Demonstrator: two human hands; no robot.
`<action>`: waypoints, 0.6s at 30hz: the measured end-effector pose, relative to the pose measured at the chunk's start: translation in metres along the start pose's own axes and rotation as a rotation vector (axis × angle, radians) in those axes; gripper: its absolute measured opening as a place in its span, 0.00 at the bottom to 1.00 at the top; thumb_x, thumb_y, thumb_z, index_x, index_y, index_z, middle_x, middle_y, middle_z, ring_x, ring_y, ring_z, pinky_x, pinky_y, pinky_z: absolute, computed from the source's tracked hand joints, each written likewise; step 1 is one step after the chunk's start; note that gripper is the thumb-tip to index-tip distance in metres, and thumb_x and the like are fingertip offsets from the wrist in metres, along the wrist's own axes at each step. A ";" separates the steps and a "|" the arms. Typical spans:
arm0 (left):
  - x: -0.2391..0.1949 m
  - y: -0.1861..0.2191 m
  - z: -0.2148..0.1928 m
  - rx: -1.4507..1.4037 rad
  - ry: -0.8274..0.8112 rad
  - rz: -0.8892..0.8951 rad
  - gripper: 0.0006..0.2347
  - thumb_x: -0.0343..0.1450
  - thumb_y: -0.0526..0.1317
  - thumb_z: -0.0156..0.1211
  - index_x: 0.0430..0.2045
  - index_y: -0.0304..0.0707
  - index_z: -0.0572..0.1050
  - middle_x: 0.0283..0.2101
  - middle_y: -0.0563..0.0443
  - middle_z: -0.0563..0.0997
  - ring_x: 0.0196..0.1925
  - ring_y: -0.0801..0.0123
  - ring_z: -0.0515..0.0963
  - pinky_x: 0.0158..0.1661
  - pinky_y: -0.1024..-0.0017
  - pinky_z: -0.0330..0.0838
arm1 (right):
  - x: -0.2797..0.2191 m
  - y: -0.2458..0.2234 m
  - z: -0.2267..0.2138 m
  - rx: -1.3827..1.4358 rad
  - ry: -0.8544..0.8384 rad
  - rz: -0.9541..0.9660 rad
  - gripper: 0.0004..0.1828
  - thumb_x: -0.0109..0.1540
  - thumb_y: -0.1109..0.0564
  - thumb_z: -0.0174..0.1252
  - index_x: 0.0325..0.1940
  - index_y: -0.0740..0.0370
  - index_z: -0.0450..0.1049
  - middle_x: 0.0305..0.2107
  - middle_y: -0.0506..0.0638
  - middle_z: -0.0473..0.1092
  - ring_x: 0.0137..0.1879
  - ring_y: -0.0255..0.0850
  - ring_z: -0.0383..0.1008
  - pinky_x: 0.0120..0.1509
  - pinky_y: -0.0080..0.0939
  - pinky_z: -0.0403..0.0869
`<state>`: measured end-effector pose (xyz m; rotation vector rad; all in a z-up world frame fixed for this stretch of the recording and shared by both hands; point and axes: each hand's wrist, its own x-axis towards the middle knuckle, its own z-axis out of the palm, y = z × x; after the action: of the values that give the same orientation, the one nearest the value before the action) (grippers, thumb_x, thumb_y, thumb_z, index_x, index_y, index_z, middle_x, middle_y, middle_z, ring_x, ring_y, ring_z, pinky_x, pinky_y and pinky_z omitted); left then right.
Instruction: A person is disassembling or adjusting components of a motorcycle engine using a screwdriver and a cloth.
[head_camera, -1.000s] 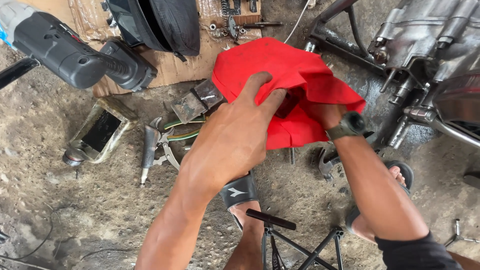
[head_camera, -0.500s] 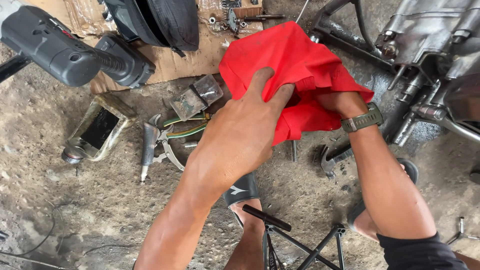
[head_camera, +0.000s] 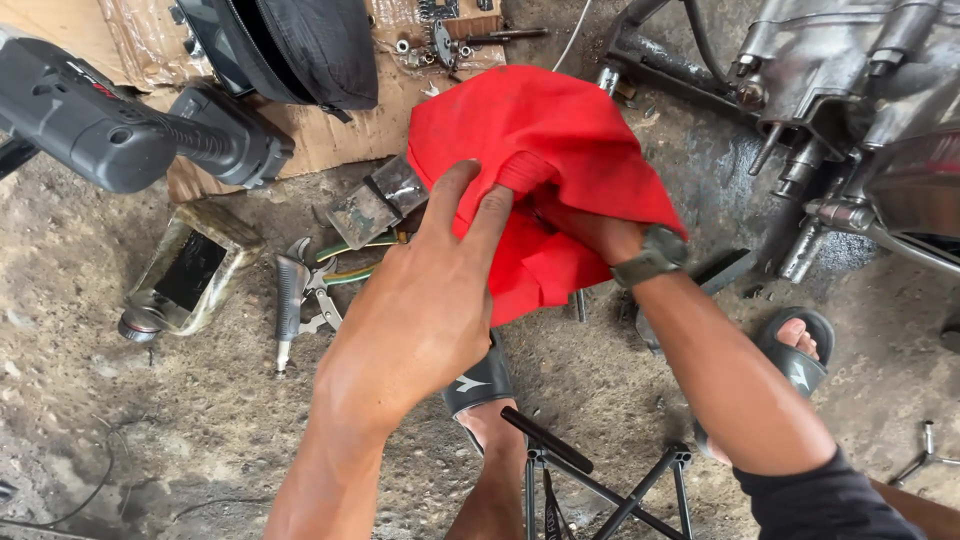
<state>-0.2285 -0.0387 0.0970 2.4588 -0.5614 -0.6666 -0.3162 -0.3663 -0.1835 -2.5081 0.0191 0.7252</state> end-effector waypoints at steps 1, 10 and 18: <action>0.001 -0.001 0.003 -0.010 0.023 -0.001 0.35 0.54 0.26 0.58 0.62 0.28 0.64 0.69 0.26 0.60 0.26 0.31 0.82 0.25 0.43 0.77 | -0.001 0.000 0.002 -0.007 -0.007 0.006 0.18 0.61 0.55 0.59 0.55 0.64 0.75 0.44 0.58 0.78 0.49 0.54 0.80 0.52 0.53 0.76; 0.012 -0.017 0.012 -0.020 -0.003 -0.092 0.39 0.51 0.26 0.63 0.63 0.29 0.63 0.68 0.24 0.61 0.31 0.29 0.82 0.31 0.42 0.77 | -0.003 -0.008 0.021 -0.091 -0.107 0.046 0.18 0.61 0.53 0.58 0.53 0.62 0.75 0.42 0.58 0.78 0.49 0.55 0.80 0.51 0.56 0.76; 0.006 -0.015 -0.006 -0.018 -0.011 -0.105 0.40 0.51 0.24 0.60 0.65 0.38 0.64 0.70 0.25 0.59 0.32 0.30 0.83 0.29 0.45 0.79 | -0.025 -0.117 -0.070 -0.174 -0.190 0.086 0.18 0.61 0.51 0.58 0.52 0.61 0.76 0.41 0.58 0.79 0.48 0.57 0.80 0.51 0.58 0.76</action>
<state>-0.2171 -0.0275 0.0905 2.4828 -0.4303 -0.7240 -0.2850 -0.3035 -0.0641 -2.6034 -0.0034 1.0379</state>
